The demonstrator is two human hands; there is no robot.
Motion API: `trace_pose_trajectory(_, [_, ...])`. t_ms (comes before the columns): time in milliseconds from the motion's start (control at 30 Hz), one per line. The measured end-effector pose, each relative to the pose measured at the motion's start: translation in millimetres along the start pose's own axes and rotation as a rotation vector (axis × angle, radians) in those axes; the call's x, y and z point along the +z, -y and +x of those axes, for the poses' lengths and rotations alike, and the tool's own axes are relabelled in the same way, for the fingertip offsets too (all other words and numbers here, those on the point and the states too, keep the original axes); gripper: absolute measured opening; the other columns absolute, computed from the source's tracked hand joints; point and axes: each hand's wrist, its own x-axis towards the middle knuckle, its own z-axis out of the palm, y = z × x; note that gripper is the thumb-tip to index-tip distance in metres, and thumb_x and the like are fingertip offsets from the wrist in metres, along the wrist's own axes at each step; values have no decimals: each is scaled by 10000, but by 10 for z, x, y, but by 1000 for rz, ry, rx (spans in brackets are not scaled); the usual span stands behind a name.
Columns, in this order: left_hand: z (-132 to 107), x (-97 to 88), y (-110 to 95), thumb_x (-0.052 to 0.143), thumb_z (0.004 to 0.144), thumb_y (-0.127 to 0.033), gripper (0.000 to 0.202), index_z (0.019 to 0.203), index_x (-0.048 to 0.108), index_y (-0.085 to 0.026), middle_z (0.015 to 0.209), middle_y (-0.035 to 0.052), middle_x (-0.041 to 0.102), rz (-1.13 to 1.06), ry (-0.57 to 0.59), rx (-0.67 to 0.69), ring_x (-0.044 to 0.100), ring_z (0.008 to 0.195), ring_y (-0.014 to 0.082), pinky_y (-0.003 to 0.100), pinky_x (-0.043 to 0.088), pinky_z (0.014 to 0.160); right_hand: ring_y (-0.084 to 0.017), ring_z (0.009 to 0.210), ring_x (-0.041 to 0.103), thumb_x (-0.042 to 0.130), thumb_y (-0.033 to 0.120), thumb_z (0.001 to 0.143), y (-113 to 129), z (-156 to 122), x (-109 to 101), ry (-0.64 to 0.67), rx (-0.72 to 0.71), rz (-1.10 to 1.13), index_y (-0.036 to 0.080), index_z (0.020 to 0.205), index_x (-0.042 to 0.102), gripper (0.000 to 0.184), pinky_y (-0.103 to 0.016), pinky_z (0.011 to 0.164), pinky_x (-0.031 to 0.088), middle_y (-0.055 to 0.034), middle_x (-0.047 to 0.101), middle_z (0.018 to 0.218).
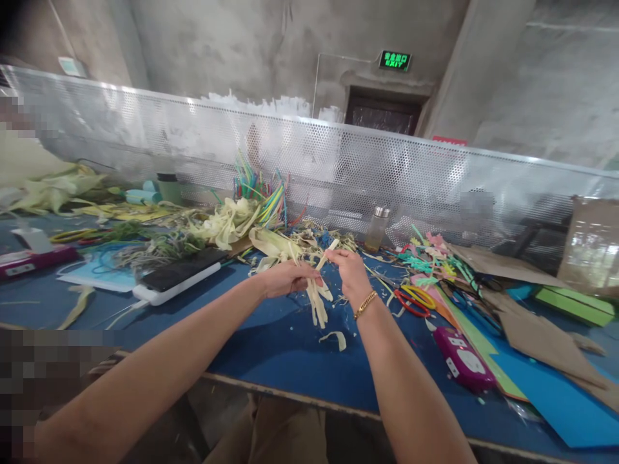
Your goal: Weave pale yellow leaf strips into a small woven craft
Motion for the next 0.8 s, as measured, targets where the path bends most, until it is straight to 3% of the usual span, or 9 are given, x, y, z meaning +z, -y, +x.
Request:
trace_pose_trajectory(133, [28, -73, -47, 658, 736, -390, 258, 767, 725, -143, 513, -16, 447, -56, 152, -74, 353, 472, 66, 204, 319, 480, -108, 533, 429, 730, 503, 572, 1, 0, -25, 9, -73, -66, 180, 606, 620, 343, -259, 551, 345, 26, 538, 533])
trace_pose_trajectory(267, [65, -172, -95, 702, 708, -262, 182, 822, 687, -121, 612, -4, 495, -250, 177, -47, 421, 531, 52, 179, 356, 519, -135, 608, 500, 620, 592, 676, 56, -61, -4, 93, -90, -167, 187, 639, 611, 407, -265, 595, 384, -13, 616, 642])
trace_pose_trajectory(333, [90, -210, -101, 717, 682, -192, 149, 795, 668, -109, 639, 4, 517, -291, 135, -22, 450, 555, 50, 169, 366, 527, -147, 627, 523, 575, 603, 711, 82, -108, 30, 202, -81, -231, 185, 667, 629, 424, -267, 597, 393, -25, 641, 676])
trace_pose_trajectory(433, [127, -230, -85, 728, 682, -207, 153, 763, 653, -101, 630, 8, 530, -300, 15, 55, 469, 563, 52, 163, 370, 521, -149, 636, 543, 585, 544, 729, 94, -164, 77, 284, -168, -324, 185, 692, 641, 365, -264, 619, 401, -15, 650, 676])
trace_pose_trajectory(633, [153, -153, -8, 776, 626, -281, 295, 860, 683, -127, 735, 34, 620, -126, -84, 126, 486, 570, 54, 181, 332, 494, -137, 544, 503, 580, 443, 757, 45, -177, 97, 207, -309, -544, 199, 636, 636, 278, -260, 559, 358, -12, 638, 607])
trace_pose_trajectory(800, [189, -163, 28, 763, 622, -298, 221, 676, 658, -112, 567, 2, 545, -51, -196, 174, 399, 462, 45, 213, 270, 444, -128, 504, 483, 568, 413, 780, 37, -179, 100, 209, -330, -609, 205, 638, 639, 262, -258, 519, 318, -8, 648, 597])
